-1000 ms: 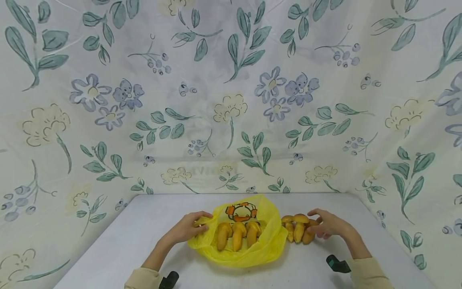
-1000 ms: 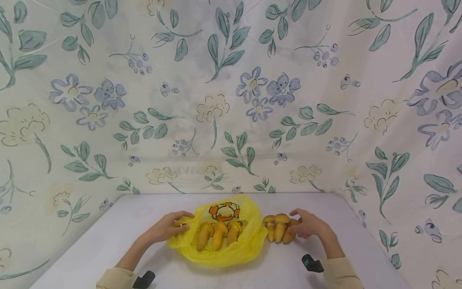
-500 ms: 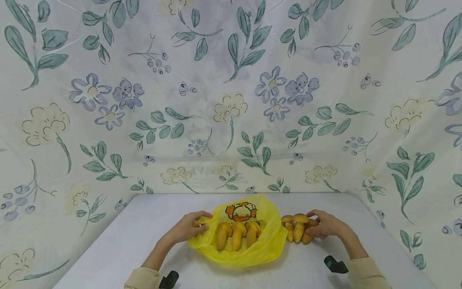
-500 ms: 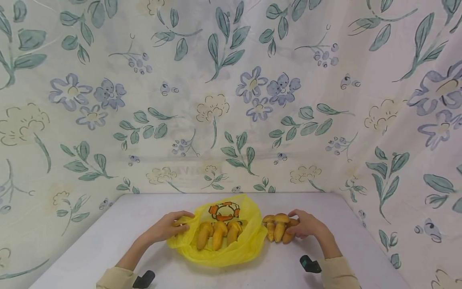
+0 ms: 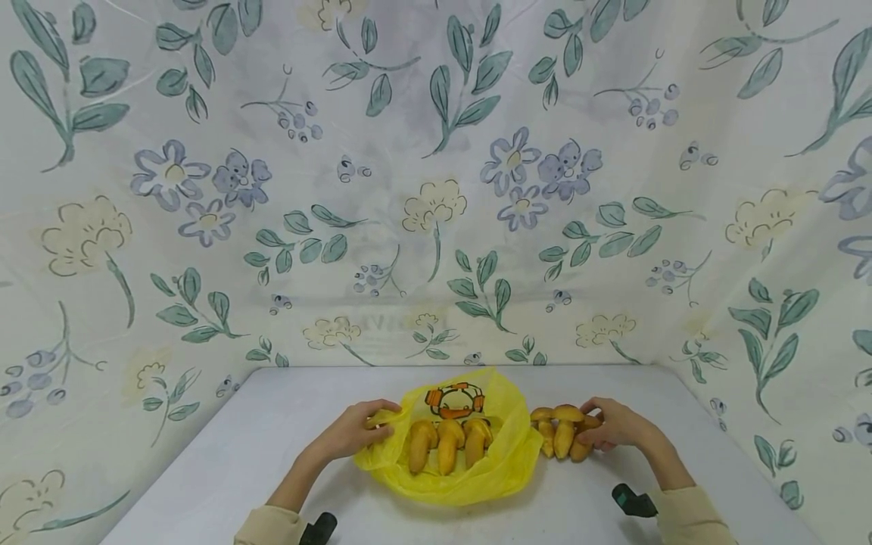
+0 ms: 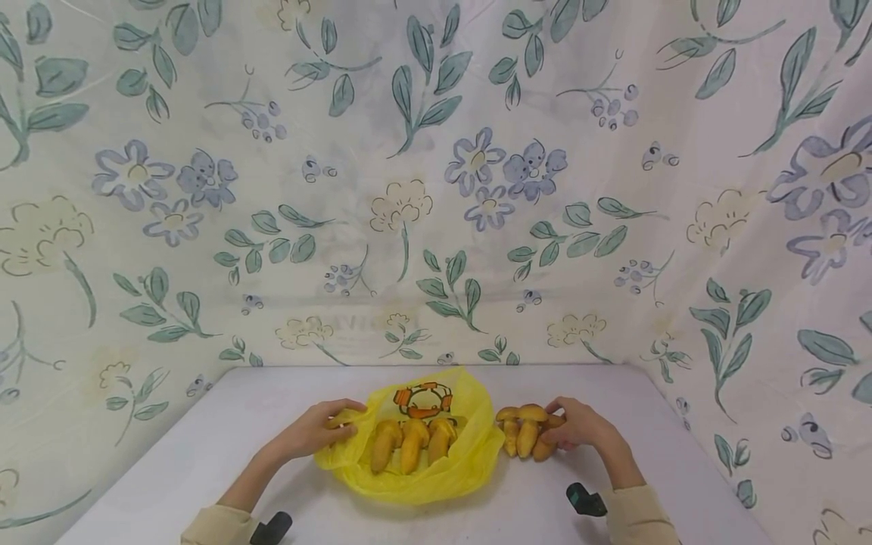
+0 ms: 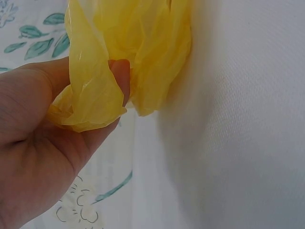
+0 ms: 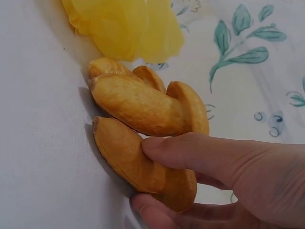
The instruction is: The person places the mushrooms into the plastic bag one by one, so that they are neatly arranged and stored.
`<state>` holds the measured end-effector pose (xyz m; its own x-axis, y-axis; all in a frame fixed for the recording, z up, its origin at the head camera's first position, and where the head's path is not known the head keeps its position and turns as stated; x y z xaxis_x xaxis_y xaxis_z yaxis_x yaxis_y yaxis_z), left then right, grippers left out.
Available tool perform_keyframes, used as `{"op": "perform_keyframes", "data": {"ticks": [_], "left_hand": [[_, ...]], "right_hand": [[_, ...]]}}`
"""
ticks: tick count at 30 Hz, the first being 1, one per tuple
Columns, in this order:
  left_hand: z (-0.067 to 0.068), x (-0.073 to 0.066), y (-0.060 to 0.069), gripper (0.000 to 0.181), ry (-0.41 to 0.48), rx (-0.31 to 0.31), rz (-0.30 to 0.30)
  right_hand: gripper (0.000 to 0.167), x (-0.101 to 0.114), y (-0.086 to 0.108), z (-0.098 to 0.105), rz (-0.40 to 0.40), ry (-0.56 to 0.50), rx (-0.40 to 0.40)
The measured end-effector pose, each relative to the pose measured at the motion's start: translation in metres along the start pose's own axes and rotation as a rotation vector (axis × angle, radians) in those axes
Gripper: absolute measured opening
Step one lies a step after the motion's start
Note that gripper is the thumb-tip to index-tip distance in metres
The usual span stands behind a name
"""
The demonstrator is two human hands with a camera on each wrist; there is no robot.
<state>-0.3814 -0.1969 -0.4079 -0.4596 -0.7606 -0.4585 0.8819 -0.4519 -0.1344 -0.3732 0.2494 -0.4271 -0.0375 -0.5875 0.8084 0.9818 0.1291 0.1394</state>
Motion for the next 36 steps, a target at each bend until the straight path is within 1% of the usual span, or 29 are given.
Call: {"op": "perform_keyframes", "data": {"ticks": [3,9,15,23,31,36], "left_hand": [[0.0,-0.001,0.0,0.032,-0.004,-0.003,-0.002],[0.0,0.0,0.0,0.032,0.002,0.0,0.0],[0.0,0.001,0.0,0.032,-0.005,0.0,-0.013],[-0.001,0.001,0.001,0.032,-0.012,-0.006,0.001],[0.0,0.0,0.001,0.032,-0.005,-0.007,0.0],[0.0,0.0,0.0,0.033,-0.013,-0.01,-0.003]], "right_hand": [[0.055,-0.002,0.0,0.001,-0.01,-0.006,-0.005],[0.054,-0.004,0.001,0.004,-0.001,-0.023,0.002],[0.053,-0.005,0.002,0.008,-0.002,-0.032,0.014],[0.052,-0.011,0.003,0.013,-0.007,-0.052,-0.001],[0.045,-0.011,0.004,0.017,0.018,-0.064,0.018],[0.041,-0.014,0.005,0.019,0.021,-0.067,0.012]]}}
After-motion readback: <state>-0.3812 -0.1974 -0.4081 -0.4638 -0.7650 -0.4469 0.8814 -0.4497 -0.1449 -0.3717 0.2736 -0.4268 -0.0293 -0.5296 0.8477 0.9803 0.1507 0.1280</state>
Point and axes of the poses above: each hand's wrist, its own y-axis away from the middle knuckle, its own z-axis out of the back of the hand, x = y × z, the point moved 4 cm from there along -y, towards the middle knuckle, and after that the axes turned 13 degrees about -y, right-handed, at the moved point
